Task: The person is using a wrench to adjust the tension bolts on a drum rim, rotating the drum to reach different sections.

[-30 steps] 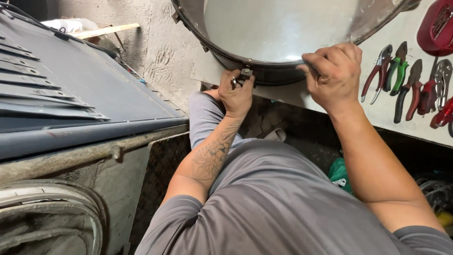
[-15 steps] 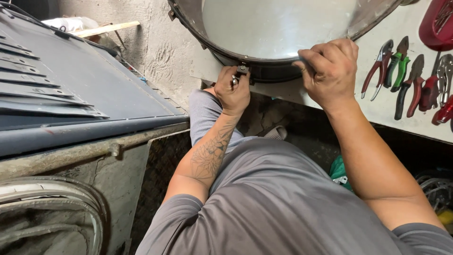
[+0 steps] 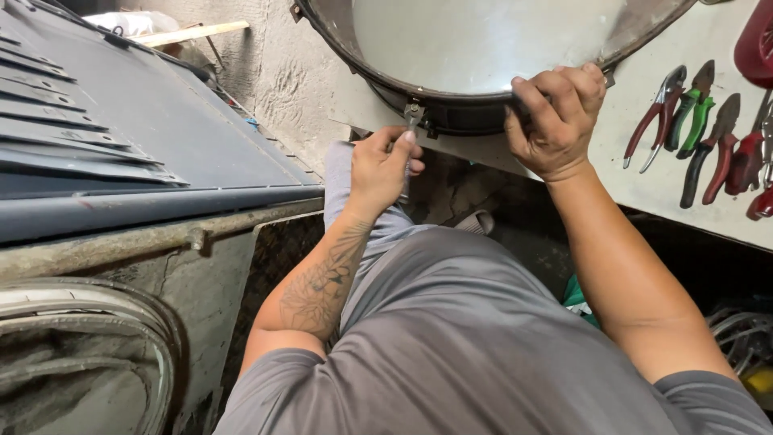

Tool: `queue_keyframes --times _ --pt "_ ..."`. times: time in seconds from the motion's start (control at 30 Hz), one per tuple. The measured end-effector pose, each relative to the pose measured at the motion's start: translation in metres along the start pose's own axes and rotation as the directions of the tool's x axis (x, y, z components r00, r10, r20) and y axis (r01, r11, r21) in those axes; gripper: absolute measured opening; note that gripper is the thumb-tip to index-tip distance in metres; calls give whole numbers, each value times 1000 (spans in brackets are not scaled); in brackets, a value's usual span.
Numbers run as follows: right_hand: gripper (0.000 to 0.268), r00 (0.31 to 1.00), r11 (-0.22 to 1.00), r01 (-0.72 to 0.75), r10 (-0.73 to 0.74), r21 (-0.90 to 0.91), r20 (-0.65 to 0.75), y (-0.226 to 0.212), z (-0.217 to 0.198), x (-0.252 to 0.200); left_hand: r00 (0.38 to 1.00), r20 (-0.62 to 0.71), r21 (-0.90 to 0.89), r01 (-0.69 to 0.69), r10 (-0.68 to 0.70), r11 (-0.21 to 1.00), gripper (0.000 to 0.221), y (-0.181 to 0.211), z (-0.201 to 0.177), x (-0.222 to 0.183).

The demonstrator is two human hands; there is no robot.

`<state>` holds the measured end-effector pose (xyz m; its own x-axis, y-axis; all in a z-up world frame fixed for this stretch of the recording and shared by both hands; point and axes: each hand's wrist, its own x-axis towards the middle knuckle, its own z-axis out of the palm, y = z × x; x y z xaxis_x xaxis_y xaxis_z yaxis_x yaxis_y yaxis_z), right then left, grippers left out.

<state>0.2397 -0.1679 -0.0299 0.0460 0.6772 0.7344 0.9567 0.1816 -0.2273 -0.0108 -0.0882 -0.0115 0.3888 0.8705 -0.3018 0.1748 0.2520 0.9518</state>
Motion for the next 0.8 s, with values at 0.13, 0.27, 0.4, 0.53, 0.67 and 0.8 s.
queue_keyframes --times 0.13,0.27,0.4,0.53,0.67,0.8 --pt "29 1000 1000 1 -1 12 2 -1 -1 1 973 -14 -94 228 -230 969 33 13 14 1" --pt "29 1000 1000 -9 9 6 9 -2 -1 1 953 47 -390 294 -300 873 37 8 25 5" --pt "29 1000 1000 -4 4 0 10 1 -1 0 936 66 -400 341 -344 851 30 12 31 8" --pt "30 1000 1000 4 -4 18 2 2 0 -2 927 92 -503 357 -362 787 34 12 37 7" --pt "30 1000 1000 1 -1 10 0 5 3 -5 931 111 -567 347 -348 747 32 15 43 8" --pt "30 1000 999 12 -12 37 4 5 -2 -1 911 97 -411 403 -400 818 17 18 -3 26"
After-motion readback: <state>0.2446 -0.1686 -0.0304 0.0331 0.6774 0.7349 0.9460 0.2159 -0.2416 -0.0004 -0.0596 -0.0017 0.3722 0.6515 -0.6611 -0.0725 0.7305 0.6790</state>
